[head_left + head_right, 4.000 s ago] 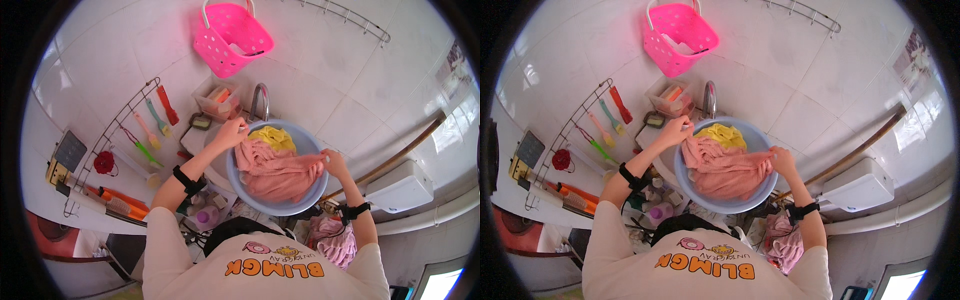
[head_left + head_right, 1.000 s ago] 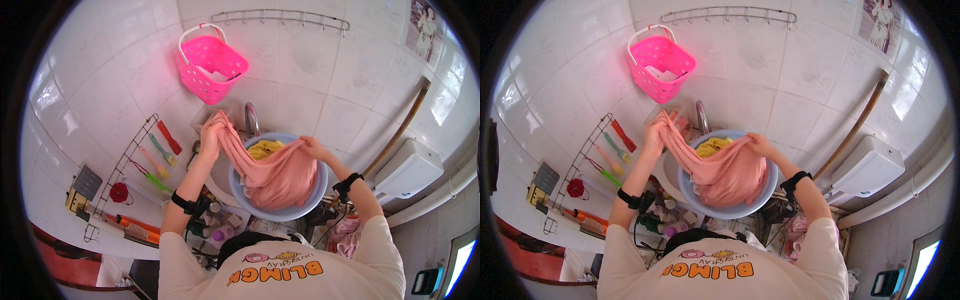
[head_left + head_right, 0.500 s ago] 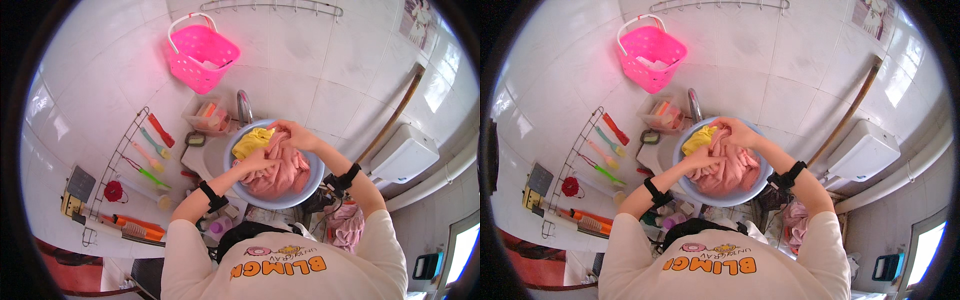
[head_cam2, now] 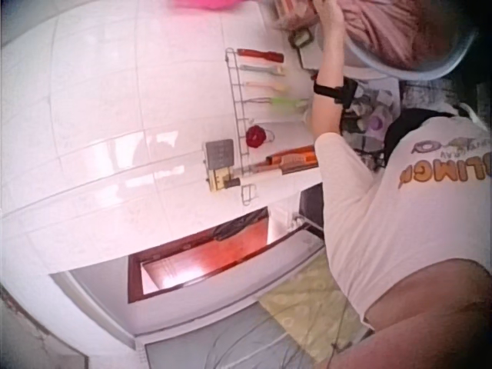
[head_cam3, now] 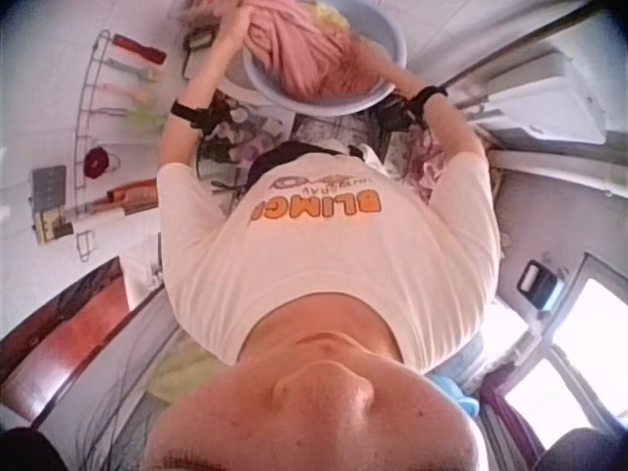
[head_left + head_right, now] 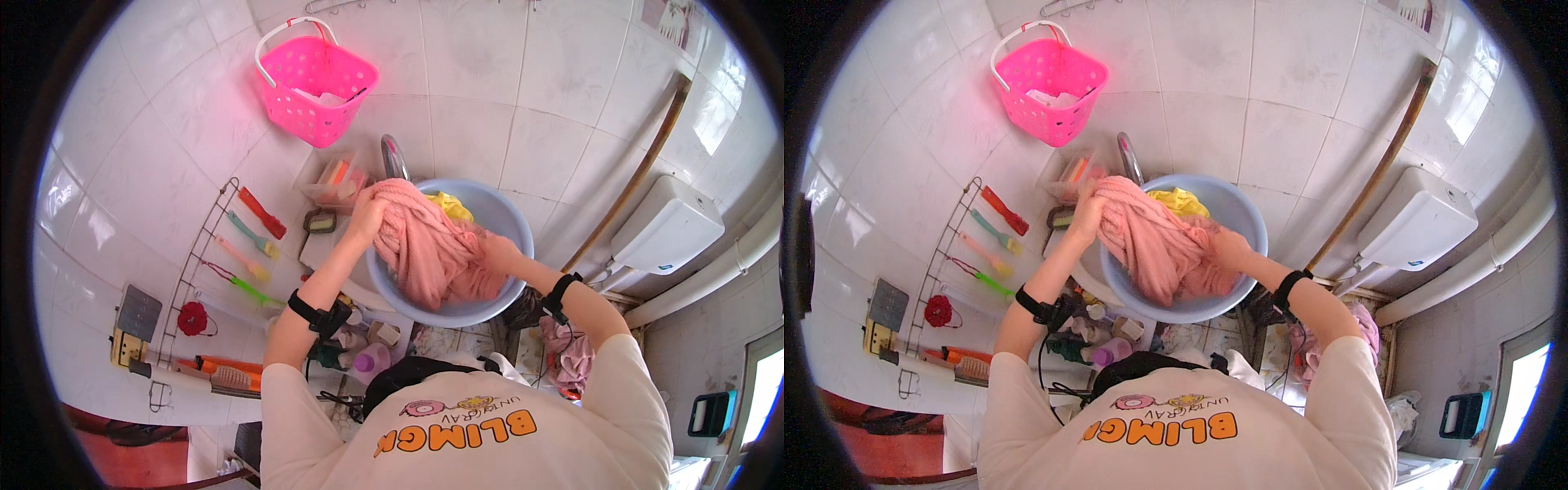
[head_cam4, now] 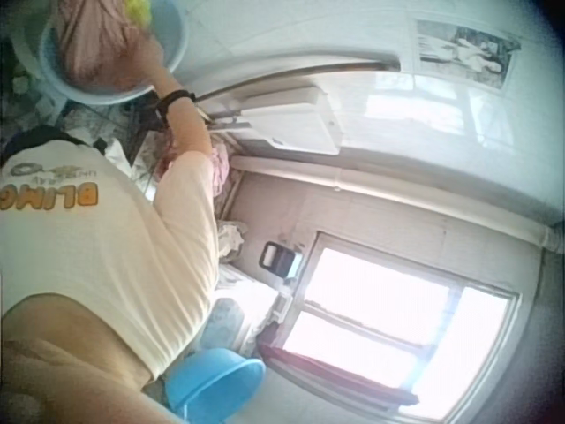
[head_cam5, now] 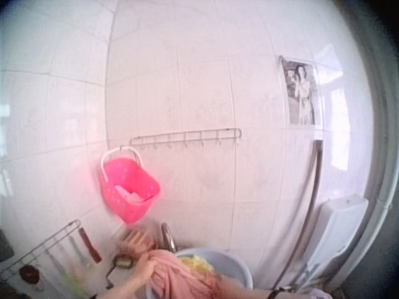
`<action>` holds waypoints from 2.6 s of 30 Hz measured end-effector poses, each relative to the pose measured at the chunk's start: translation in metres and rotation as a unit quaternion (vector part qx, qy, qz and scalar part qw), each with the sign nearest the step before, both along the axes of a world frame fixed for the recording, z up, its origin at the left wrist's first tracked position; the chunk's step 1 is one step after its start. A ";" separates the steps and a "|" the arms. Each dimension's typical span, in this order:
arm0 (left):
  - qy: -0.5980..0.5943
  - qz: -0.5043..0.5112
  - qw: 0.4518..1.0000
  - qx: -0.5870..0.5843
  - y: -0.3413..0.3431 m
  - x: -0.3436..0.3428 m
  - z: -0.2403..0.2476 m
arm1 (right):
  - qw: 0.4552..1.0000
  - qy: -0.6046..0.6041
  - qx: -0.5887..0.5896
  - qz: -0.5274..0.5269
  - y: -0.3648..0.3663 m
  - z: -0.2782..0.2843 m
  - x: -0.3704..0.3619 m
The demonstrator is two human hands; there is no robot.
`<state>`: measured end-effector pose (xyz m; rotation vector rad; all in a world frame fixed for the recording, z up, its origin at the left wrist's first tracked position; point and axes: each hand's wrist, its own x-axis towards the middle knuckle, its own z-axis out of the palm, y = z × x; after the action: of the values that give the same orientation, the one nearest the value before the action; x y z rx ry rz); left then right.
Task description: The person washes clothes in a basin, scrubbing them with a bar of soap, rinsing them, and wringing them out by hand.
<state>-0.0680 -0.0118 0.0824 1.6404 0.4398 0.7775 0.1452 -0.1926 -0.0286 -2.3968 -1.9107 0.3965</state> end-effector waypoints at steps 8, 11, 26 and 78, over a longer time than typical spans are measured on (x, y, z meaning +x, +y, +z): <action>-0.114 -0.005 0.989 -0.096 0.024 -0.017 0.004 | 0.726 0.631 0.242 -0.128 0.022 0.075 0.027; -0.165 0.049 0.980 -0.101 0.019 -0.026 0.023 | 0.731 0.625 0.230 -0.150 0.022 0.156 0.007; -0.117 -0.025 0.988 -0.101 0.028 -0.013 0.101 | 0.776 0.540 0.325 -0.036 0.021 0.263 0.022; 0.605 -0.421 0.623 0.263 -0.026 0.150 -0.239 | 0.925 0.074 -0.372 0.019 0.103 -0.095 0.035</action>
<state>0.0818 -0.0382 -0.1567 2.4405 0.2566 -1.1647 0.1801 -0.0892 -0.1231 -2.5947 -1.9756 1.4952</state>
